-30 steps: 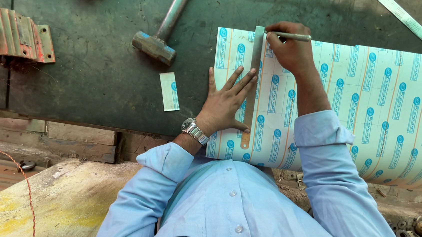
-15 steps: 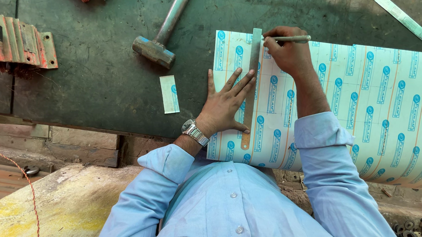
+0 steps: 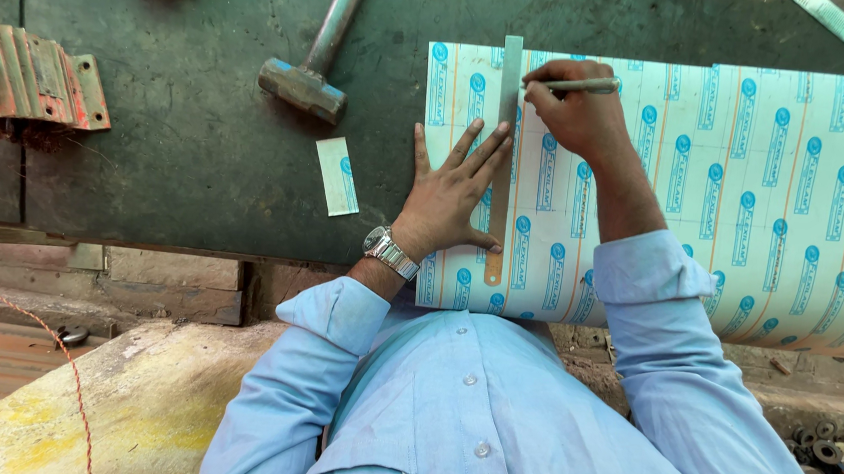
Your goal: The person uses a metal ruler and a pen to draw straight lines on a large white sheet with blue printed patterns. They repeatedly reposition the ruler and draw vertical lines across the sheet's surface.
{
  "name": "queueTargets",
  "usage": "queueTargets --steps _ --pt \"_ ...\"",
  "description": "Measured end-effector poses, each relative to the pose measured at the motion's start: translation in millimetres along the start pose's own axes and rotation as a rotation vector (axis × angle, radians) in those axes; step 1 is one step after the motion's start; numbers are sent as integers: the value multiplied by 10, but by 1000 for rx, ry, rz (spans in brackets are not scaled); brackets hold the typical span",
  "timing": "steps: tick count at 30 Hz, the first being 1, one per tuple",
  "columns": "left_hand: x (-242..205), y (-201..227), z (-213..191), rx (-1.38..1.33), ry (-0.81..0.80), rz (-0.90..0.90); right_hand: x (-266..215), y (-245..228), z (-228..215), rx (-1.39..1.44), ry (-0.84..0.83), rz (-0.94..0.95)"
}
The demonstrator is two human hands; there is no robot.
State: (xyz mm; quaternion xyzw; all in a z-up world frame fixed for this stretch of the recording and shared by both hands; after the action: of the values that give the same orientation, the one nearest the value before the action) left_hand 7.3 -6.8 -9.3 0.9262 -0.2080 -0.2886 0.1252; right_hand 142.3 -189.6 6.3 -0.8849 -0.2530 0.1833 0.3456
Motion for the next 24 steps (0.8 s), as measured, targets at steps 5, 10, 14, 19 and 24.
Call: queueTargets --steps 5,10,14,19,24 --pt "7 -3 -18 -9 -5 12 -390 -184 99 80 -220 169" --pt "10 4 -25 -19 -28 4 -839 -234 151 122 -506 233" --pt "-2 3 -36 -37 -27 4 -1088 -137 222 541 -183 100" --pt "-92 -59 -60 -50 16 15 -1378 -34 555 688 100 146" --pt "-178 -117 -97 -51 -12 -12 -1549 -68 716 692 211 56"
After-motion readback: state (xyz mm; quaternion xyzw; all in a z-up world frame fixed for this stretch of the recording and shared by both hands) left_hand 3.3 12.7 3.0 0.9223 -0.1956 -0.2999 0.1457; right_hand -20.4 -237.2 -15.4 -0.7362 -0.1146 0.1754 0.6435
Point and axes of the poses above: each hand's wrist, its own x-axis towards the middle knuckle, its own z-axis out of the palm, y = z × x, the point moved 1 cm from there along x, towards the middle knuckle, and after that the axes turned 15 degrees about -y, right-handed, at the moved point
